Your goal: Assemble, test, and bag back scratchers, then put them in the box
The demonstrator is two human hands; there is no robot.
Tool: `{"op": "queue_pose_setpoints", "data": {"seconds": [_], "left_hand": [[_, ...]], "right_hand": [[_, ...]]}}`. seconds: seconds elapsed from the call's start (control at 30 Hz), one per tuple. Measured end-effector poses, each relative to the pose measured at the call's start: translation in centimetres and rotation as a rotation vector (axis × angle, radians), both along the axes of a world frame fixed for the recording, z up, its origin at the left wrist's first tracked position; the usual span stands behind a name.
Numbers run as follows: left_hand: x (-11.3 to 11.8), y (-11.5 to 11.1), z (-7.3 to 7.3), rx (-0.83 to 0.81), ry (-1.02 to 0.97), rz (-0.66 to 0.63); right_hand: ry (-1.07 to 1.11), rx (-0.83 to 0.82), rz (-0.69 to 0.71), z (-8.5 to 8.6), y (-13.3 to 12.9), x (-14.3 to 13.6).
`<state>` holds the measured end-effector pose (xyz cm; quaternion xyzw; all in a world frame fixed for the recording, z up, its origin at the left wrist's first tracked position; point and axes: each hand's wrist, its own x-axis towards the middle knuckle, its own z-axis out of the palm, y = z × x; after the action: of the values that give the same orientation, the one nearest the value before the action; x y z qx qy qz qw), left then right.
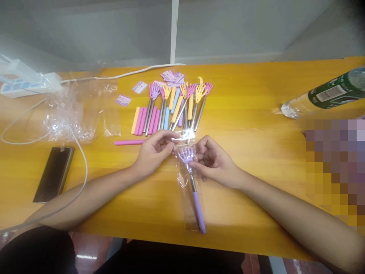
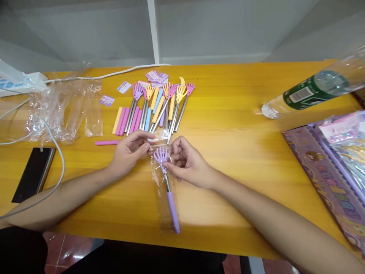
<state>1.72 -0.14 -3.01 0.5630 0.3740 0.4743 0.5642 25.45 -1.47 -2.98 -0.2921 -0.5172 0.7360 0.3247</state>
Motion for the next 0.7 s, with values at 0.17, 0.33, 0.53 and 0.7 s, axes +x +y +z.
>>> {"op": "queue_pose_setpoints", "data": {"seconds": [0.17, 0.33, 0.53, 0.7], "left_hand": [[-0.11, 0.05, 0.2, -0.011, 0.029, 0.027], [-0.07, 0.07, 0.3, -0.043, 0.034, 0.053], [0.17, -0.13, 0.05, -0.029, 0.042, 0.052], [0.2, -0.13, 0.08, -0.044, 0.076, 0.063]], "right_hand": [[-0.015, 0.042, -0.011, 0.02, -0.07, -0.01], [-0.066, 0.11, -0.018, 0.05, -0.24, -0.03], [-0.061, 0.122, -0.028, 0.03, -0.36, -0.09], [-0.063, 0.119, -0.047, 0.06, -0.37, -0.14]]}}
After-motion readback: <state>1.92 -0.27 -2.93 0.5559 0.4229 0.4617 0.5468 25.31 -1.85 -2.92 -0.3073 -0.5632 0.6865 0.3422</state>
